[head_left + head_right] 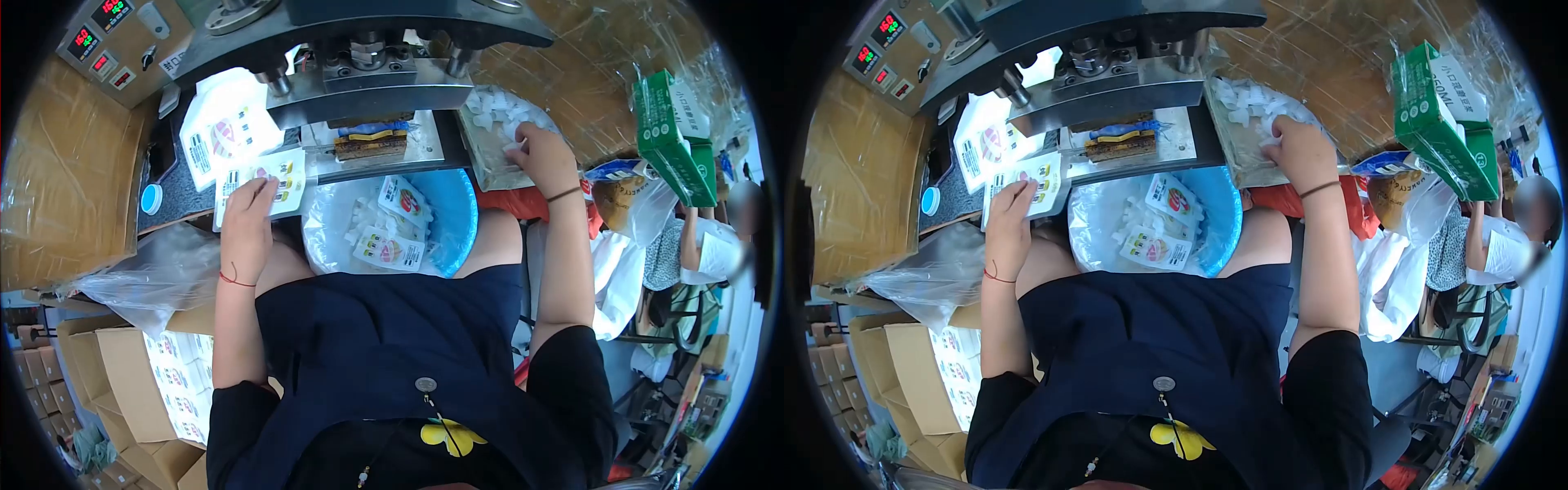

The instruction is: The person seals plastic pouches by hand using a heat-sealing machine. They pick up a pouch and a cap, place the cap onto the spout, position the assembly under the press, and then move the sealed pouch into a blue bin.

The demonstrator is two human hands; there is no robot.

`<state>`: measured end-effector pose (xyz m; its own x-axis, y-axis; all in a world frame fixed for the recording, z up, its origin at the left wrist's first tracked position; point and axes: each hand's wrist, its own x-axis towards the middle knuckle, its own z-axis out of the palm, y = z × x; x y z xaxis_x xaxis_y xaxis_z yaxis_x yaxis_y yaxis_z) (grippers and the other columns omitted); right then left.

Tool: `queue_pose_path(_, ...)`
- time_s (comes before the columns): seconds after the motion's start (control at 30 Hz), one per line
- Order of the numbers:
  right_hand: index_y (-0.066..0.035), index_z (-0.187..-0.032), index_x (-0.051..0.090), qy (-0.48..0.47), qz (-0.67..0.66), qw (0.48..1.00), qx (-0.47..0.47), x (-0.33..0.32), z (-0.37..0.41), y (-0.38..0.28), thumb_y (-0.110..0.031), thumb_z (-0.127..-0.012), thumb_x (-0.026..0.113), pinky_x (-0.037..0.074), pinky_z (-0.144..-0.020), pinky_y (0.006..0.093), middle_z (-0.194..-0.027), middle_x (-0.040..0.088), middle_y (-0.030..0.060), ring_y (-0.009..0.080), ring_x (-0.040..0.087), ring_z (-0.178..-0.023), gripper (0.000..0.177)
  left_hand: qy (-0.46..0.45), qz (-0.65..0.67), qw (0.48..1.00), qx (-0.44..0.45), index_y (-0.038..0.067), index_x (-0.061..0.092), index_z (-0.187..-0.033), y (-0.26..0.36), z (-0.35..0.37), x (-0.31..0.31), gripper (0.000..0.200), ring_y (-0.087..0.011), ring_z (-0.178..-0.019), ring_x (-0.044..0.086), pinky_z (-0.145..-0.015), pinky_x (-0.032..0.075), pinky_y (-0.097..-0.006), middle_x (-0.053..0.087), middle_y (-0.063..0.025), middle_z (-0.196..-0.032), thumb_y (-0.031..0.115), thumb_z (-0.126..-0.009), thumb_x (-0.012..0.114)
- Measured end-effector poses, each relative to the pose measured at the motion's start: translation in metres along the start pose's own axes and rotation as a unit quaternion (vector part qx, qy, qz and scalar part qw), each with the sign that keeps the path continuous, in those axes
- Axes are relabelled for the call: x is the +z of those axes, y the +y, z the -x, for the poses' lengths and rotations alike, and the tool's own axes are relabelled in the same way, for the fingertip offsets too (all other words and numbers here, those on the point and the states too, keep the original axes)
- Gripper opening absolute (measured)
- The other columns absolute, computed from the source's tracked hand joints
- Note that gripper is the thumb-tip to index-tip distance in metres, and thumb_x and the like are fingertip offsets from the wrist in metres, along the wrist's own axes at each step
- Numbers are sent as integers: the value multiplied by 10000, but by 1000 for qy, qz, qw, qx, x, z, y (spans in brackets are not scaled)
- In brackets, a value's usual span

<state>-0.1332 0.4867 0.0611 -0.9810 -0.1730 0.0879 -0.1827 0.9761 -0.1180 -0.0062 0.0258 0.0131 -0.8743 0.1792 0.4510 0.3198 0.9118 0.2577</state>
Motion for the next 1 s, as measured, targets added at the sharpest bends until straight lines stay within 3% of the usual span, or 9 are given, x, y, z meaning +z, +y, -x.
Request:
queue_pose_path(0.07,-63,-994,648,49,6,999,-13,5,1,-2,-253,-826,726,538,-753,496,-899,716,189,394,690,-864,266,38,129,987,-83,-3,668,-1213,-4,11,2,297,-265,-1077,656,-940,511,-364,689,-135,-1174,-17,-929,580)
queue_pose_path(0.17,-24,-985,620,175,6,984,-27,-1,20,-23,-188,-894,656,523,-739,489,-930,699,206,403,676,-860,191,61,539,802,-252,-19,693,-1138,14,21,6,197,-93,-933,662,-849,530,-270,730,-76,-1035,117,-1049,582)
queue_pose_path(0.27,-18,-1005,615,209,-193,959,-2,-19,45,-73,-148,-953,609,519,-734,435,-948,683,199,382,670,-845,140,-73,496,836,-222,-13,723,-1030,40,21,0,122,-54,-838,648,-749,531,-237,731,-35,-953,89,-966,702)
queue_pose_path(0.43,-8,-986,658,42,-505,842,-187,-27,59,-142,-132,-954,668,503,-689,337,-855,637,109,225,629,-743,128,-157,530,812,-186,-42,723,-1004,78,5,20,149,-56,-792,641,-711,523,-236,730,-38,-867,85,-928,708)
queue_pose_path(0.53,3,-984,654,16,-506,836,-213,-25,47,-151,-157,-998,624,451,-702,238,-900,638,37,102,561,-776,163,-194,593,755,-201,-40,728,-1001,102,-1,20,198,-56,-801,645,-727,525,-235,731,-33,-877,155,-969,706)
queue_pose_path(0.67,-18,-972,679,51,-323,897,-298,-25,32,-131,-170,-945,666,498,-723,376,-820,662,116,294,646,-815,155,-263,712,601,-249,-46,670,-1189,111,5,31,312,-97,-977,669,-879,548,-278,732,-66,-1091,226,-1047,611)
queue_pose_path(0.8,-14,-1017,667,-104,-364,878,-294,-29,33,-123,-186,-995,594,509,-807,429,-953,683,173,361,646,-884,188,-314,745,536,-242,-34,642,-1262,120,3,36,336,-123,-1025,675,-930,542,-295,717,-85,-1159,224,-1052,598)
queue_pose_path(0.93,-43,-1147,681,148,-141,969,-142,-6,4,-73,-140,-937,647,517,-826,419,-1029,685,175,390,652,-1010,234,-288,760,522,-261,-26,648,-1236,112,0,48,280,-136,-974,697,-893,566,-326,725,-95,-1137,70,-972,656)
queue_pose_path(1.0,-59,-1132,688,125,-99,975,-154,5,-13,-42,-92,-875,676,514,-836,438,-1063,678,179,416,635,-1021,259,-249,776,503,-290,-40,641,-1226,98,-13,51,297,-175,-985,717,-892,581,-343,724,-126,-1150,-1,-932,658)
